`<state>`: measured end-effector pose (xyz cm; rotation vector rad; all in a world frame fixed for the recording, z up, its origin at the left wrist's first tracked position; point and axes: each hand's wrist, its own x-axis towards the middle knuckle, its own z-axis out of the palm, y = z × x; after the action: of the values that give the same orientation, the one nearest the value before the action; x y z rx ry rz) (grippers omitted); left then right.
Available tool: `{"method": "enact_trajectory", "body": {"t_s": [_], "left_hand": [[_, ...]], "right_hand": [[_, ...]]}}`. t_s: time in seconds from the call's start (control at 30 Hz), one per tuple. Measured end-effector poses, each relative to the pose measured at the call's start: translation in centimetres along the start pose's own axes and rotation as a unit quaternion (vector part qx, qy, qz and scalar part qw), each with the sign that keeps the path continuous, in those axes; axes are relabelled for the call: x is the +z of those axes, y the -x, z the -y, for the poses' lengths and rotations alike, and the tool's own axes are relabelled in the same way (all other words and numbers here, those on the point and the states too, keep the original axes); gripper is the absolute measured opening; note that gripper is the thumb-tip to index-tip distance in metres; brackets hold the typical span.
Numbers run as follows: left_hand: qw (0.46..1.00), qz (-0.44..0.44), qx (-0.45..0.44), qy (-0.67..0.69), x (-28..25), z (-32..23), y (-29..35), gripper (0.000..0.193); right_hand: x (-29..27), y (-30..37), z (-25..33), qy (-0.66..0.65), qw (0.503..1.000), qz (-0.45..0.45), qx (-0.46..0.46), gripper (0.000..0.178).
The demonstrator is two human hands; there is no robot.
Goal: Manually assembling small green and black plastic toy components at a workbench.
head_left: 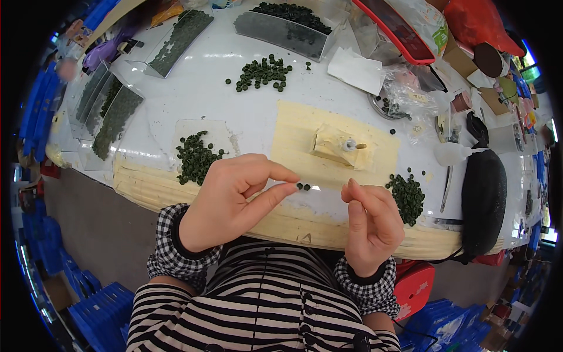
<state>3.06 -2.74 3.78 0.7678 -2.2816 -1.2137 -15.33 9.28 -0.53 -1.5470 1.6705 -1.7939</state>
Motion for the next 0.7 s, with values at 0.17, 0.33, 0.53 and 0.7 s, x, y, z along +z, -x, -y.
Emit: {"method": "enact_trajectory", "body": {"t_s": [0.17, 0.33, 0.53, 0.7], "left_hand": [[0.957, 0.262, 0.029, 0.119, -2.6, 1.0, 2.0, 0.01], [0.91, 0.399, -0.072, 0.09, -5.6, 2.4, 6.7, 0.018], [0.985, 0.102, -0.133, 0.046, -6.2, 0.3, 7.1, 0.019], [0.984, 0.097, -0.031, -0.148, -4.4, 0.9, 1.6, 0.012]], "right_hand": [[0.1, 0.1, -0.1, -0.005, 1.0, 0.002, 0.006, 0.028], [0.0, 0.3, 0.0, -0.008, 0.999, 0.033, -0.011, 0.029], [0.5, -0.2, 0.3, 0.007, 0.996, 0.079, -0.036, 0.03], [0.5, -0.2, 0.2, 0.028, 0.996, 0.081, -0.038, 0.03]]}}
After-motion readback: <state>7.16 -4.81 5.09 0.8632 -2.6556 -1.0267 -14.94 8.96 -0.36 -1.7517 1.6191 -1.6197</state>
